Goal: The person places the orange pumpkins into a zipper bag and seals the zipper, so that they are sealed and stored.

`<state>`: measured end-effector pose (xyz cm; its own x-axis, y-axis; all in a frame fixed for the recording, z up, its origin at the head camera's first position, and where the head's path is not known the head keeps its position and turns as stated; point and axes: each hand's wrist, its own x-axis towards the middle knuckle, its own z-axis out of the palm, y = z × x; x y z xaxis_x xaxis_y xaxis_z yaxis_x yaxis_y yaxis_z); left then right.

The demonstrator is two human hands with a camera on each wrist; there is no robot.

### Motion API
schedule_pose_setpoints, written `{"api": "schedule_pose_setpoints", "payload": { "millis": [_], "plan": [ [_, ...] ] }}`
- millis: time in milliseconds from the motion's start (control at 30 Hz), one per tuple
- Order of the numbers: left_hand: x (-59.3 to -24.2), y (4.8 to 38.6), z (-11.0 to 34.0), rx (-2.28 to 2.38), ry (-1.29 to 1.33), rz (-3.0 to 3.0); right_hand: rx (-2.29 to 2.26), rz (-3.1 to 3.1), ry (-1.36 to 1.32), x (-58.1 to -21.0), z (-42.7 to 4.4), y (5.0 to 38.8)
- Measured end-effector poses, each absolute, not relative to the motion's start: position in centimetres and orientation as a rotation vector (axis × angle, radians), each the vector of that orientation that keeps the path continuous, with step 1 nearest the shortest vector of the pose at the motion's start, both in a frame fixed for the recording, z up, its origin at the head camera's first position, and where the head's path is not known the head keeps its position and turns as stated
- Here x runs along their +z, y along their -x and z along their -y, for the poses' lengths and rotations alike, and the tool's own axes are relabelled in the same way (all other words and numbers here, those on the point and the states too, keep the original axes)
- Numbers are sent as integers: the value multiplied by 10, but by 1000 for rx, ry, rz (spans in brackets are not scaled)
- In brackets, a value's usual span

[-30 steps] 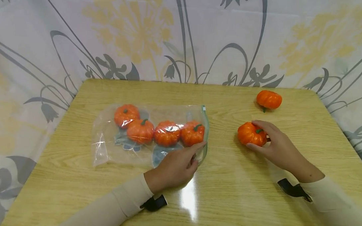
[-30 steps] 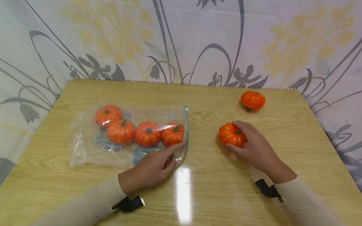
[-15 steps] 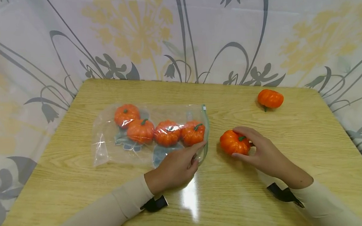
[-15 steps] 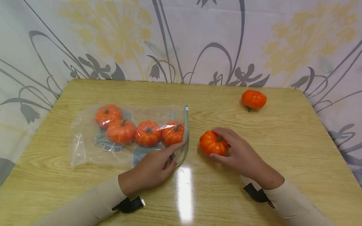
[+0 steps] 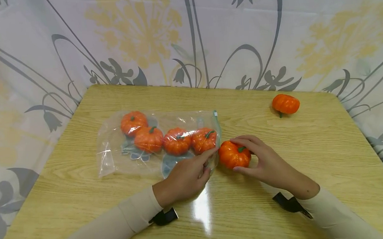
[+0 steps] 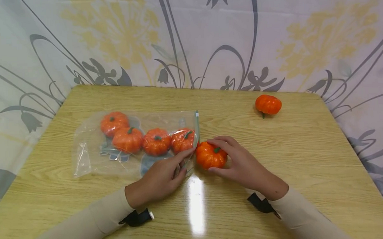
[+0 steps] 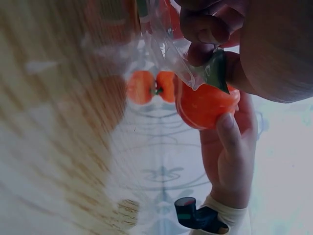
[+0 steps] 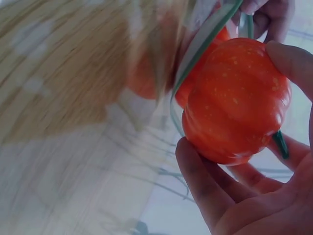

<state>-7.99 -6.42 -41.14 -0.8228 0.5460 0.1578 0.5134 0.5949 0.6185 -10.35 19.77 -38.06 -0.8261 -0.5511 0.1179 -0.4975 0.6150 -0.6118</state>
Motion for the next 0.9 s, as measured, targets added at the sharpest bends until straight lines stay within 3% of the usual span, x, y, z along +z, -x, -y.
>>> {"api": "schedule_pose_setpoints", "payload": {
  "millis": [900],
  "plan": [
    [-410, 82, 67, 1259, -955, -2814, -1059, -2545, 1154, -376, -183, 136]
  ]
}}
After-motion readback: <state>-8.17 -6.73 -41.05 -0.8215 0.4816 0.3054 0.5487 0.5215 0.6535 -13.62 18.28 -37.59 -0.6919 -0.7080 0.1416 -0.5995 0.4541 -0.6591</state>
